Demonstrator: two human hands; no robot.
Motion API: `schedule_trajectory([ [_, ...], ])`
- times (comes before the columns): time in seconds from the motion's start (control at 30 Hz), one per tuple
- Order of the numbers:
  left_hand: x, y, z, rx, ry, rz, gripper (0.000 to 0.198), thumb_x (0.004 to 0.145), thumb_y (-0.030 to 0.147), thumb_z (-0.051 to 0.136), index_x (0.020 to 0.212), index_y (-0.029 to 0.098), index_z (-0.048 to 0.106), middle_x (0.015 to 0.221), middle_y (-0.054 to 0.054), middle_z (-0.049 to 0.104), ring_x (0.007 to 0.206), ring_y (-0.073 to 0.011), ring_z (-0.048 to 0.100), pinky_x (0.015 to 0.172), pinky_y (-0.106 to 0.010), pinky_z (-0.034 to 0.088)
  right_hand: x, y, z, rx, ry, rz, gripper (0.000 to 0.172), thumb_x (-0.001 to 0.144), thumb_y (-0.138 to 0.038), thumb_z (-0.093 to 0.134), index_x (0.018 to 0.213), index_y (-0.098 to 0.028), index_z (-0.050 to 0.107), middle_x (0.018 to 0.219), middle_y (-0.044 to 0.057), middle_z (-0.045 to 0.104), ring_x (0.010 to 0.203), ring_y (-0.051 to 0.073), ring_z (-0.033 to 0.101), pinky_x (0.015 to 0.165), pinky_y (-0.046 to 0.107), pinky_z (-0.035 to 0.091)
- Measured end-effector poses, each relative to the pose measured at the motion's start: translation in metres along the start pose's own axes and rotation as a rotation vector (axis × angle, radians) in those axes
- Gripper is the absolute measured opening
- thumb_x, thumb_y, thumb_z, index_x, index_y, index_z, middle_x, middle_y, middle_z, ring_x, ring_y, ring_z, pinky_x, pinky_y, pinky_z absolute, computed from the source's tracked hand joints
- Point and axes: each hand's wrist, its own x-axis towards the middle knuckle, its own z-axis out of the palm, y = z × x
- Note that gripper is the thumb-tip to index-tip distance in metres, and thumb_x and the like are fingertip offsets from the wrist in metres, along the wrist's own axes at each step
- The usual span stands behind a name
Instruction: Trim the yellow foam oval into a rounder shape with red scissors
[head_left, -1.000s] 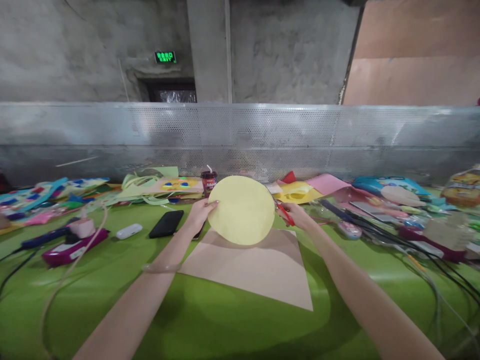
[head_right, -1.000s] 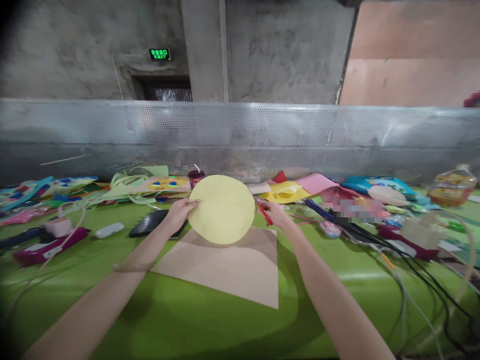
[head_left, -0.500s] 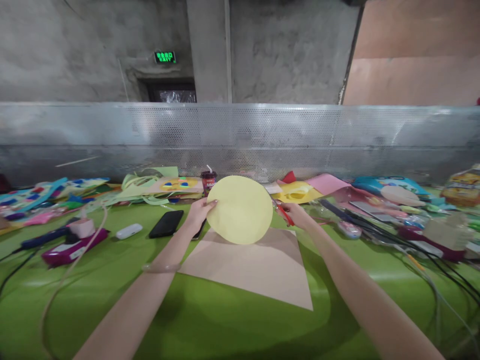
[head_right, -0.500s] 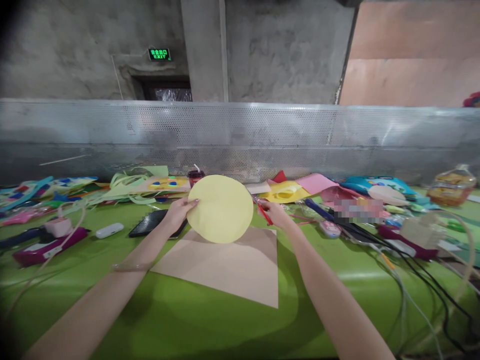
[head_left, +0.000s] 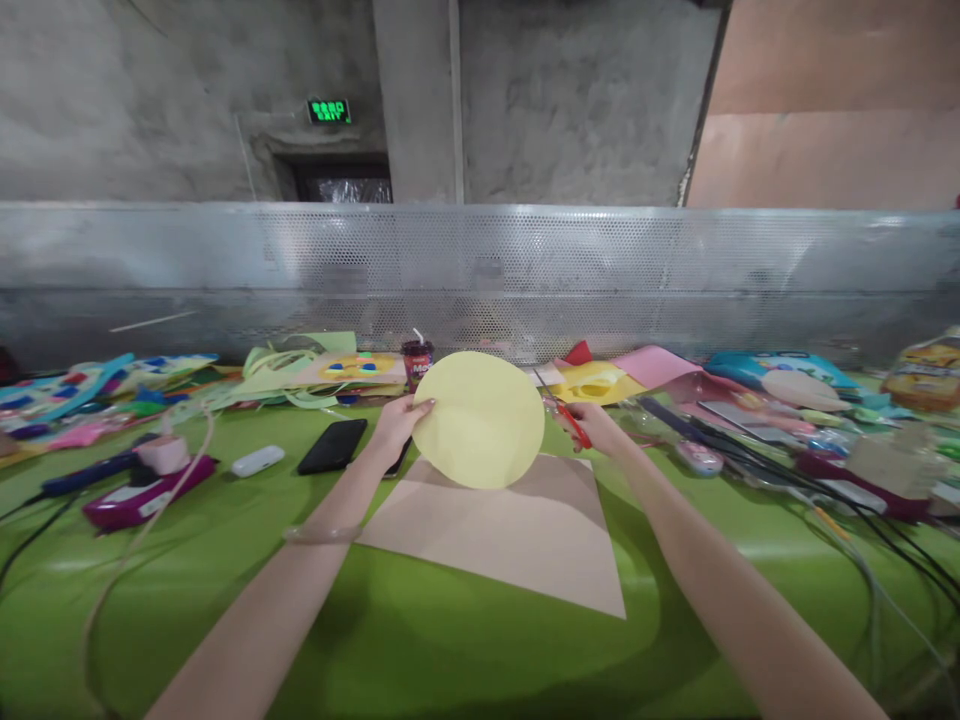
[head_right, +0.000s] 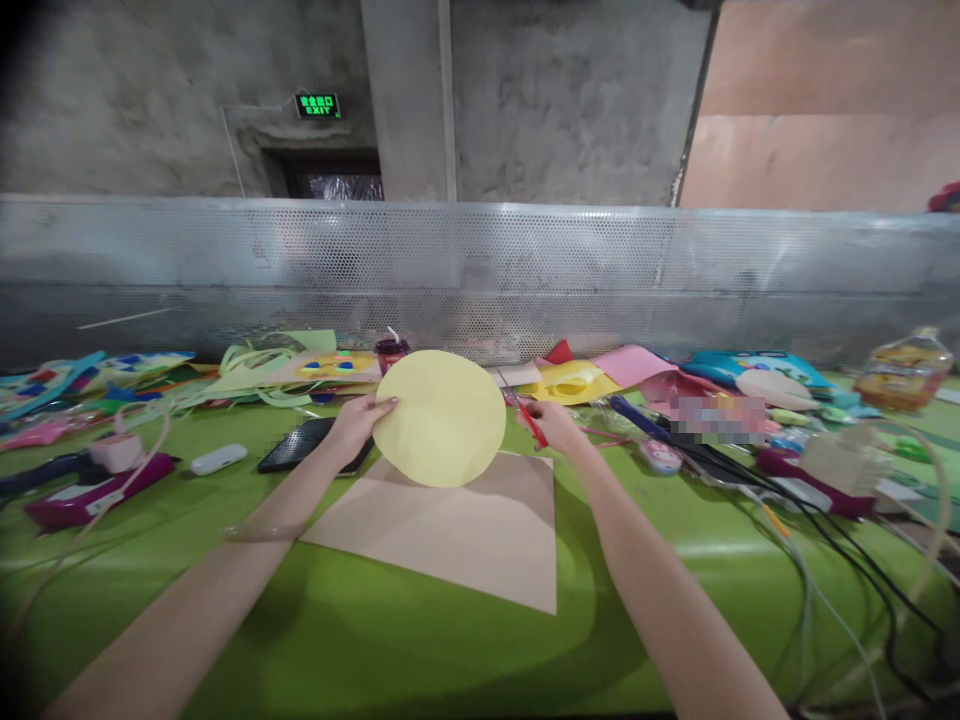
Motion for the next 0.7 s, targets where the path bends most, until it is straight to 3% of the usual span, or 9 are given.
schedule_trajectory([
  [0.33, -0.004, 0.004, 0.004, -0.048, -0.054, -0.021, 0.038, 0.054, 0.035, 0.071, 0.082, 0.01, 0.064, 0.079, -0.009, 0.068, 0.069, -0.0214, 0.062, 0.068, -0.033, 0.048, -0.003, -0.004, 0.002, -0.1, -0.043, -0.082, 0.028, 0.072, -0.041, 0.047, 0.068, -0.014, 0.053, 0.053, -0.002, 0.044, 0.048, 0.01, 0.047, 0.043, 0.022, 0.042],
  [0.7, -0.003, 0.003, 0.003, -0.012, -0.038, -0.005, 0.039, 0.054, 0.036, 0.071, 0.083, 0.011, 0.065, 0.081, -0.009, 0.068, 0.072, -0.0231, 0.062, 0.067, -0.033, 0.048, -0.004, -0.01, 0.002, -0.135, -0.049, -0.102, 0.033, 0.072, -0.044, 0.045, 0.071, -0.013, 0.056, 0.056, 0.0, 0.049, 0.049, 0.011, 0.047, 0.045, 0.024, 0.042],
])
